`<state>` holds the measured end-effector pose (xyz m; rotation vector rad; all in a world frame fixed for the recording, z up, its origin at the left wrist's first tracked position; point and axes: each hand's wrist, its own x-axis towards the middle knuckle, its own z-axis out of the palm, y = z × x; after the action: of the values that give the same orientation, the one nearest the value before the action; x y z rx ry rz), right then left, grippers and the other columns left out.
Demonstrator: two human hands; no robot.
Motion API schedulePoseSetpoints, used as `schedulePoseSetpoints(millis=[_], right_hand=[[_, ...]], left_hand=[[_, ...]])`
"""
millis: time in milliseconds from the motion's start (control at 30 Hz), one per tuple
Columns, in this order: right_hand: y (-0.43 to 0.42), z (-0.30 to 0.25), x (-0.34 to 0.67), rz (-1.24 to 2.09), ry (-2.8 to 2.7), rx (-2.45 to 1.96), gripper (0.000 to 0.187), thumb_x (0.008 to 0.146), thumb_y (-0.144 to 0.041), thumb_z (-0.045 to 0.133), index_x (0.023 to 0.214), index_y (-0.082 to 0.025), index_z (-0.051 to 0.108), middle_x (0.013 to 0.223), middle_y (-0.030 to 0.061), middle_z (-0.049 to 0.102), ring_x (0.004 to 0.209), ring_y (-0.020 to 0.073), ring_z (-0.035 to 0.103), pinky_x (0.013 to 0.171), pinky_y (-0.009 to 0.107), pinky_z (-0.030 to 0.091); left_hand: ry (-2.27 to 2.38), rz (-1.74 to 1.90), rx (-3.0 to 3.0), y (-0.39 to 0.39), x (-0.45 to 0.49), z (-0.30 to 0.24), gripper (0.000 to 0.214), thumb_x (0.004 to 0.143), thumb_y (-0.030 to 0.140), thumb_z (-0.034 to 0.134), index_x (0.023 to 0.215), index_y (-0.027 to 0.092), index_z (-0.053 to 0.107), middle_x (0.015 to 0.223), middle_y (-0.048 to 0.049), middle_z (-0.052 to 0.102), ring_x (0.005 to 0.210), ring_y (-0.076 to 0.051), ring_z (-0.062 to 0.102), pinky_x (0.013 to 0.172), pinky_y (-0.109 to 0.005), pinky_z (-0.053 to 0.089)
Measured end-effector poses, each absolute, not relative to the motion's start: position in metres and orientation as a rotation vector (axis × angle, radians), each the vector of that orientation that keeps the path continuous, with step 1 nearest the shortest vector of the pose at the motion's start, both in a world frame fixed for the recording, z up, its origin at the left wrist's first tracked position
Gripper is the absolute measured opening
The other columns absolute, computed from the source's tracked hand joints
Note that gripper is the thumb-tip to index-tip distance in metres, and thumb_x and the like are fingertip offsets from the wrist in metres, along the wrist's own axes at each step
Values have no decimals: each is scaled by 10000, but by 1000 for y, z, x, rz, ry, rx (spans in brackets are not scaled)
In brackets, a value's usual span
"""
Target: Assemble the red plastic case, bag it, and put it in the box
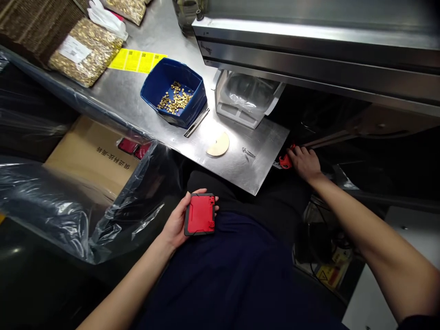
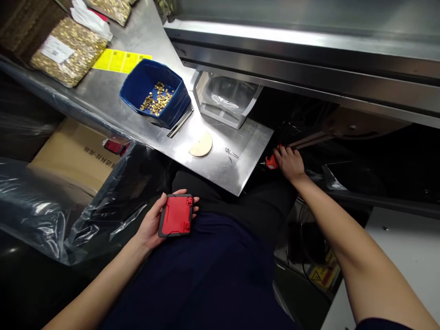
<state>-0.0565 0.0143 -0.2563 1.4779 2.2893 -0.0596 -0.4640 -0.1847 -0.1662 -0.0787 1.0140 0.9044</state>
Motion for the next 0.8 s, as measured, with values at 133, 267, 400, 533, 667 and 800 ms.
schedulePoseSetpoints(millis=[133, 267, 400, 533, 667, 800], right_hand=[[5, -228, -43, -98, 2424, 1318, 518, 969, -141, 461, 1484, -85, 481, 1392, 269, 549, 1277, 364, 478, 1037, 471, 333], [-29, -182, -65, -522, 2559, 818, 492, 764, -89, 602, 1254, -127, 625, 1314, 200, 626, 1302, 321, 537, 1191, 466, 258], [-68, -140, -126, -903, 2369, 695, 273, 761, -125, 622, 1016, -199, 684, 1000, 79, 728, 990, 253, 701, 1132, 490, 353], [-83, -125, -182, -968, 2325, 667, 126, 822, -224, 620, 900, -172, 705, 835, 80, 745, 803, 247, 727, 805, 348, 488], [-85, -121, -210, -837, 2324, 688, 224, 859, -322, 605, 775, -152, 726, 740, 124, 739, 683, 275, 723, 579, 312, 401], [-87, -114, -223, -867, 2322, 669, 249, 862, -351, 624, 830, -137, 749, 739, 141, 743, 697, 273, 728, 603, 308, 422]], left_hand=[[1143, 866, 86, -183, -477, -161, 582, 935, 555, 676, 1372, 184, 573, 1283, -194, 712, 1067, -327, 727, 897, -409, 592], [1209, 697, 305, -180, -489, -157, 592, 928, 557, 689, 1380, 186, 601, 1246, -173, 728, 1079, -310, 712, 875, -349, 580], [1246, 531, 413, -174, -486, -159, 562, 920, 570, 699, 1346, 209, 636, 1191, -136, 748, 977, -267, 724, 804, -287, 563], [1263, 477, 449, -174, -483, -165, 565, 934, 603, 659, 1355, 227, 631, 1191, -127, 750, 975, -266, 721, 795, -279, 552], [1261, 484, 448, -177, -485, -169, 564, 956, 603, 624, 1363, 211, 623, 1200, -139, 749, 1052, -291, 711, 875, -303, 538], [1254, 505, 413, -178, -485, -170, 549, 958, 595, 628, 1348, 208, 629, 1184, -140, 755, 985, -269, 724, 828, -289, 549]])
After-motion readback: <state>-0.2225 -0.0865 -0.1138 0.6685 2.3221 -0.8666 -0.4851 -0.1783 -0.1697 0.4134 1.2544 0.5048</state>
